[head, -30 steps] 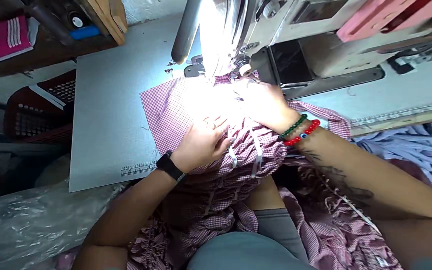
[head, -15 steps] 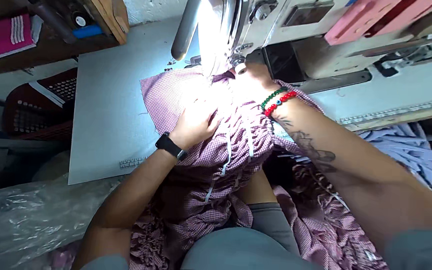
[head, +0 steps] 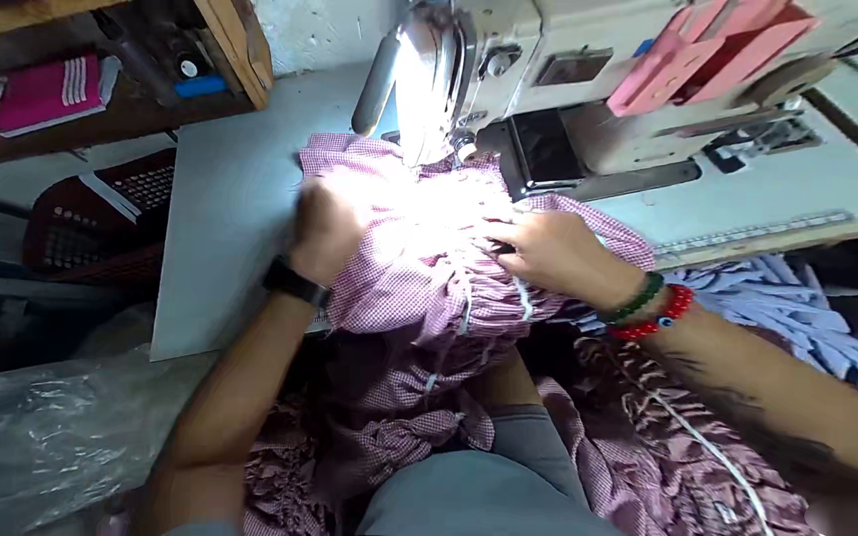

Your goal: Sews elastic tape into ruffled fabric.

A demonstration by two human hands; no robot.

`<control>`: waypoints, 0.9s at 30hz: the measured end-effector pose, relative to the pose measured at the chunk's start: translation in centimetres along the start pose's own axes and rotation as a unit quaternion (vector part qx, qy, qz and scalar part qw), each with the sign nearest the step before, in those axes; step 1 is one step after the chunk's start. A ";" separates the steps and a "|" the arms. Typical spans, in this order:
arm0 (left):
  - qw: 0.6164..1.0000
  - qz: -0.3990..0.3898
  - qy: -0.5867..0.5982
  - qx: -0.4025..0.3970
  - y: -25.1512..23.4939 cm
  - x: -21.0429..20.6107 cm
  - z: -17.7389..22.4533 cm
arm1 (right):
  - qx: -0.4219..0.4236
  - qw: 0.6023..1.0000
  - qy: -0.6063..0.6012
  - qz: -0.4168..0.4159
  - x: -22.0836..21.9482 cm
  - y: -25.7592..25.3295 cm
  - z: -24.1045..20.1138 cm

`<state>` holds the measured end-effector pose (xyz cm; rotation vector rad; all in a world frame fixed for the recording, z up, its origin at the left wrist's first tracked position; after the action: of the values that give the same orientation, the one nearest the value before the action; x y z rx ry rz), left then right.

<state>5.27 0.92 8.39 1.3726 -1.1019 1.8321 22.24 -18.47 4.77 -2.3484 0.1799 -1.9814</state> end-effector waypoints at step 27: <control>0.953 -0.067 0.169 -0.243 7.4 -6.5 8.9 | 0.020 0.997 0.009 0.072 -3.4 -2.3 1.2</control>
<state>5.18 -10.32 1.31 0.7934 -1.1428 1.4906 23.00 -15.81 1.56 -2.2262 0.2998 -1.9218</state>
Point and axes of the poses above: each hand's wrist, its own y-axis away from the middle knuckle, its own x-axis out of the back of the hand, z = x × y, the point moved 6 cm from there along -y, towards the middle knuckle, and after that the axes turned 8 degrees about -z, right-handed, at the moved point
